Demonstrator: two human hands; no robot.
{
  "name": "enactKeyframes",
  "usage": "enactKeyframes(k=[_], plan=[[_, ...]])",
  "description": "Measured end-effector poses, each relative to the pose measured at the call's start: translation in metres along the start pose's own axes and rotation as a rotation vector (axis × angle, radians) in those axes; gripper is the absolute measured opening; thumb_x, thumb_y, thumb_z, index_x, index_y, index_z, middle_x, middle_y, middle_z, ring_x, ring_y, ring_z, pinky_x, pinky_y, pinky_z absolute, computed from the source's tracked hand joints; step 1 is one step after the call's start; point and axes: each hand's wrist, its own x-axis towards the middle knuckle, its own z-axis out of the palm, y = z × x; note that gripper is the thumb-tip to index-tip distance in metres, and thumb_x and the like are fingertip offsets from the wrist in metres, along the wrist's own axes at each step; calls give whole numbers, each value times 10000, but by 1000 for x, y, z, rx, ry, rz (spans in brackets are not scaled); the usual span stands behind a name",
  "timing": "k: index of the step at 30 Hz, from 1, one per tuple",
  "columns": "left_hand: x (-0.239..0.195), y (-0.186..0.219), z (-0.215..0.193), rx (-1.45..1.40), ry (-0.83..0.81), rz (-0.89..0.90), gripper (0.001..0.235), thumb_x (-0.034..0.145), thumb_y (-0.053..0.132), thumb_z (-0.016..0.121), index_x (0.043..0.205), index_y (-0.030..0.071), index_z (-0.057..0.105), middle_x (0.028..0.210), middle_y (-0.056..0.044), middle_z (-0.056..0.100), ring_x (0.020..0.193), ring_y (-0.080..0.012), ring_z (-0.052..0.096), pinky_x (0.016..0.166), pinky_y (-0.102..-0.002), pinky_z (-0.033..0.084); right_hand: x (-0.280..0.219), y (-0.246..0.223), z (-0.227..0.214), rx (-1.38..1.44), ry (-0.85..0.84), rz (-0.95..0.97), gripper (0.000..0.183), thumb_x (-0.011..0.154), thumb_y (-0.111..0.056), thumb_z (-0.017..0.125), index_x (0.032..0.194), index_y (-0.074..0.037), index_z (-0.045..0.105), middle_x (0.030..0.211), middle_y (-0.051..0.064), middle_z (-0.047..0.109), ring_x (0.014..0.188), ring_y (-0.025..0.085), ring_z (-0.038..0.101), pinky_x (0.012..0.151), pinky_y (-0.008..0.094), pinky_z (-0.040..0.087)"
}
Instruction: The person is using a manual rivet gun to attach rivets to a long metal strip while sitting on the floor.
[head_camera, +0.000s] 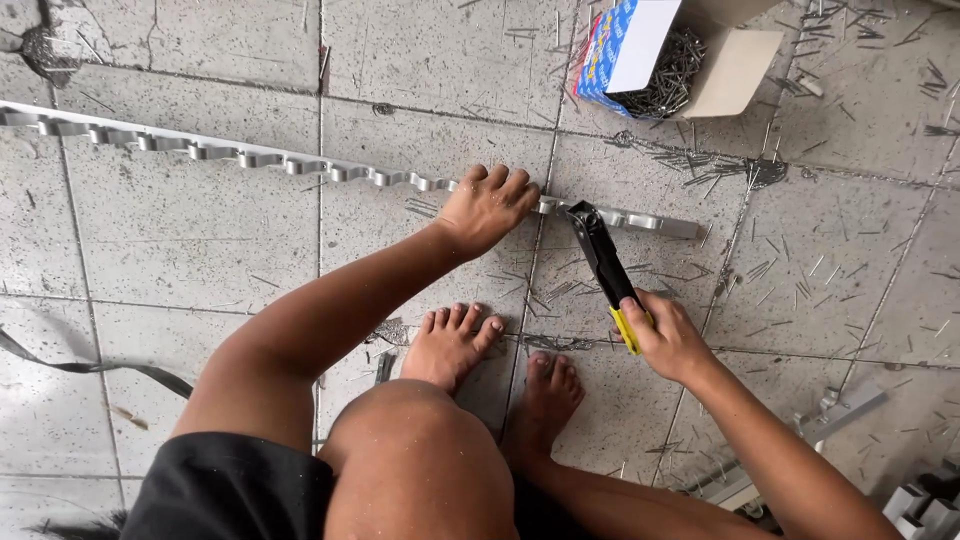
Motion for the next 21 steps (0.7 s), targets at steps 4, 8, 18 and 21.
enactKeyframes(k=[4, 8, 18, 21], plan=[[4, -1, 14, 33, 22, 21, 478, 936, 188, 704, 1367, 140, 502, 1166, -79, 520, 1032, -262, 562, 837, -402, 457, -5, -11, -6, 12, 0, 15, 574, 1032, -501, 373, 772, -69, 649, 602, 170, 620, 612, 329, 622, 638, 416, 483], [4, -1, 16, 28, 43, 20, 405, 970, 200, 660, 1344, 148, 513, 1151, -71, 526, 1032, -252, 568, 861, -398, 465, -9, -25, -2, 107, -23, 49, 581, 1024, -501, 359, 762, -55, 623, 628, 139, 607, 672, 309, 614, 670, 426, 479], [11, 1, 16, 2, -90, -1, 456, 982, 146, 648, 1398, 153, 462, 1215, -99, 519, 1086, -276, 549, 900, -425, 425, -6, -63, -47, -219, -142, 175, 599, 1023, -460, 380, 893, 30, 700, 778, 278, 741, 888, 469, 705, 836, 527, 527], [-10, 7, -14, 62, 72, -26, 453, 979, 241, 652, 1386, 148, 476, 1283, -98, 516, 1203, -259, 481, 933, -417, 404, 2, -71, -55, -329, -151, 219, 500, 920, -472, 567, 860, 6, 700, 832, 270, 744, 958, 443, 707, 863, 515, 505]])
